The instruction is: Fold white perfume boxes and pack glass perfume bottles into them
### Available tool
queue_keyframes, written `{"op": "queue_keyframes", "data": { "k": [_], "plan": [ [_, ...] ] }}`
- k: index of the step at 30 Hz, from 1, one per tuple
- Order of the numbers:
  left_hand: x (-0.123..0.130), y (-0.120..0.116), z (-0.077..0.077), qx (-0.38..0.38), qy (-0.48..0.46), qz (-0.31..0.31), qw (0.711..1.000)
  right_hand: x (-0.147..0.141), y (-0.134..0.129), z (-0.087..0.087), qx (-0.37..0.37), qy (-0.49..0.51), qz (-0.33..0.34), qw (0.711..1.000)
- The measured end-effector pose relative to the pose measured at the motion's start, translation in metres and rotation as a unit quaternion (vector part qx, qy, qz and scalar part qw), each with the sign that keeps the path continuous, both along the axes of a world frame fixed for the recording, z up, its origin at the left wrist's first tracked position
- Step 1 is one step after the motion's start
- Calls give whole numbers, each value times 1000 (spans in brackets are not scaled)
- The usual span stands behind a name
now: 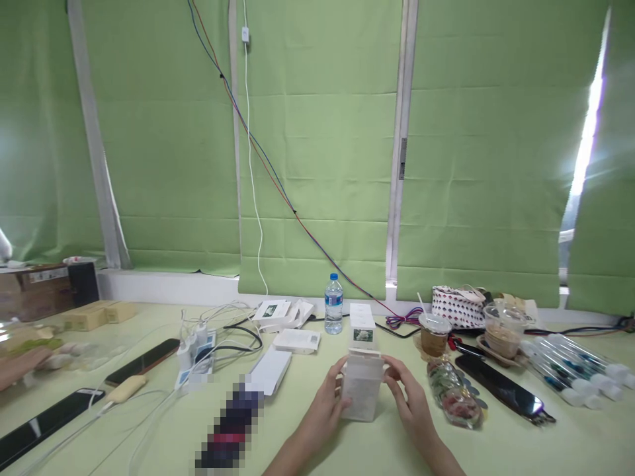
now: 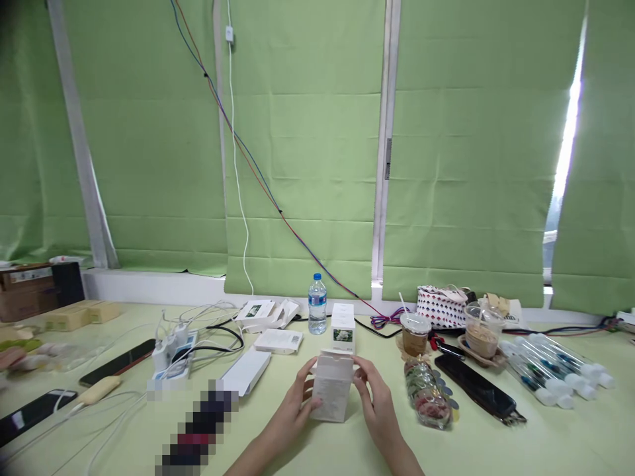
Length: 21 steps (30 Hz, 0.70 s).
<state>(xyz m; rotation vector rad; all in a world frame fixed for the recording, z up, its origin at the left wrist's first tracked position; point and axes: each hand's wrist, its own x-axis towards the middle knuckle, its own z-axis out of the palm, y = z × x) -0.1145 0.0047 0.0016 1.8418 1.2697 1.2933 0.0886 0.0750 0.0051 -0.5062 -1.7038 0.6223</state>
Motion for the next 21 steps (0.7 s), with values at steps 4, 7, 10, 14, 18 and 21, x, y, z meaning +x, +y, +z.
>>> {"op": "queue_keyframes", "data": {
  "k": [4, 7, 10, 14, 18, 21],
  "plan": [
    [1, 1, -3, -5, 2, -18, 1000, 1, 0, 0, 17, -38, 7, 999],
    [1, 0, -1, 1, 3, -21, 1000, 1, 1, -1, 39, -47, 14, 998],
    [2, 0, 4, 9, 2, -12, 1000, 2, 2, -1, 81, -62, 23, 995],
    [3, 0, 8, 14, 6, -2, 1000, 2, 3, -1, 121, -66, 42, 990],
    [3, 0, 5, 17, 17, 4, 1000, 1, 1, 1, 108, -64, 27, 992],
    [2, 0, 0, 11, 14, 1, 1000, 0, 0, 1, 119, -70, -7, 990]
  ]
}}
